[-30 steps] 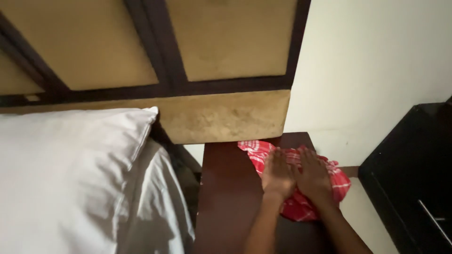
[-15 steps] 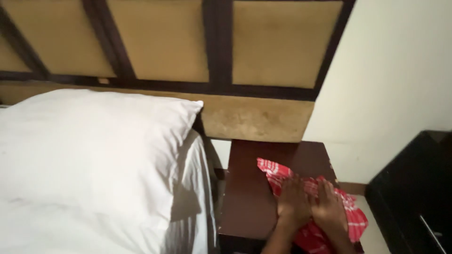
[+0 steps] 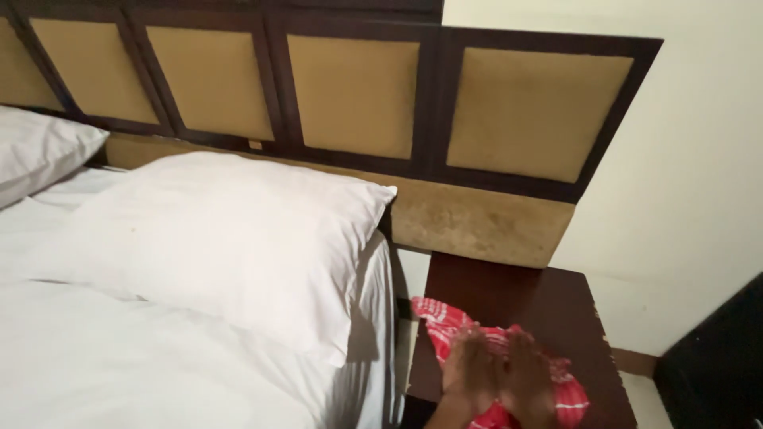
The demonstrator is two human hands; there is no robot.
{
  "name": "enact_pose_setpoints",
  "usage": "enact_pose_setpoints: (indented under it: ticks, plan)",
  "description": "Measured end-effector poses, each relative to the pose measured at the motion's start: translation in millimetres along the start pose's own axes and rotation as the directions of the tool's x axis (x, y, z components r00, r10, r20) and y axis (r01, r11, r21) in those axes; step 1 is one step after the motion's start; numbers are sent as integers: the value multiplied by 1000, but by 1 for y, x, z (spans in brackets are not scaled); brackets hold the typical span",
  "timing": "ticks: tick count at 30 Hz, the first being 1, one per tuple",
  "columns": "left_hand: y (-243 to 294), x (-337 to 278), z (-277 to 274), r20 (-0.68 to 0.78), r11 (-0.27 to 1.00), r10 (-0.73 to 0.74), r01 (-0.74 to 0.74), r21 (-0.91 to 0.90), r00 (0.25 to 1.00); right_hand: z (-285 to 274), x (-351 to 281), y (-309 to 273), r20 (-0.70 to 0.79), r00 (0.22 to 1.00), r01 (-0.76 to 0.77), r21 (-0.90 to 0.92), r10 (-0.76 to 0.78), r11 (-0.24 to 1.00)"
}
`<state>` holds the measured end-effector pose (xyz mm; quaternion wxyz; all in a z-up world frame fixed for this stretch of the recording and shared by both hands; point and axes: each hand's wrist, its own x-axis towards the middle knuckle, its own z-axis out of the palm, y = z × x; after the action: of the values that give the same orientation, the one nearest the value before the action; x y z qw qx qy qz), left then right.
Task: The person wipes the surface of a dark wooden nightstand using a red and white patterned cloth. The camera is positioned overhead and shakes significantly throughout the action.
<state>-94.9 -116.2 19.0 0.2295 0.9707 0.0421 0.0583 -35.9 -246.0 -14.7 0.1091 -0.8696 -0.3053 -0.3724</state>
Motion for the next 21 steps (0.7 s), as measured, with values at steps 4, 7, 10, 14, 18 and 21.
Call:
enact_pose_setpoints:
  ticks: [4, 7, 10, 14, 18, 21]
  plan:
    - [-18, -26, -57, 167, 975, -79, 42, 216, 983, 7, 27, -42, 292, 943, -204, 130, 159, 970]
    - [-56, -18, -21, 72, 989, -95, 86, 119, 993, 16, 24, -62, 118, 986, -137, 178, 117, 975]
    - [-85, -9, 8, -723, 843, 345, 141, 519, 599, 9, 31, -71, 149, 988, -73, 266, 34, 961]
    - [-92, -4, 9, -705, 837, 312, 168, 521, 637, 30, 32, -69, 246, 968, -86, 188, 37, 978]
    - [-103, 10, 20, -696, 840, 298, 166, 516, 653, 32, 39, -69, 153, 988, -13, 173, -14, 985]
    - [-110, 25, 25, -707, 832, 294, 192, 520, 643, 56, 43, -63, 186, 982, -52, 167, 20, 985]
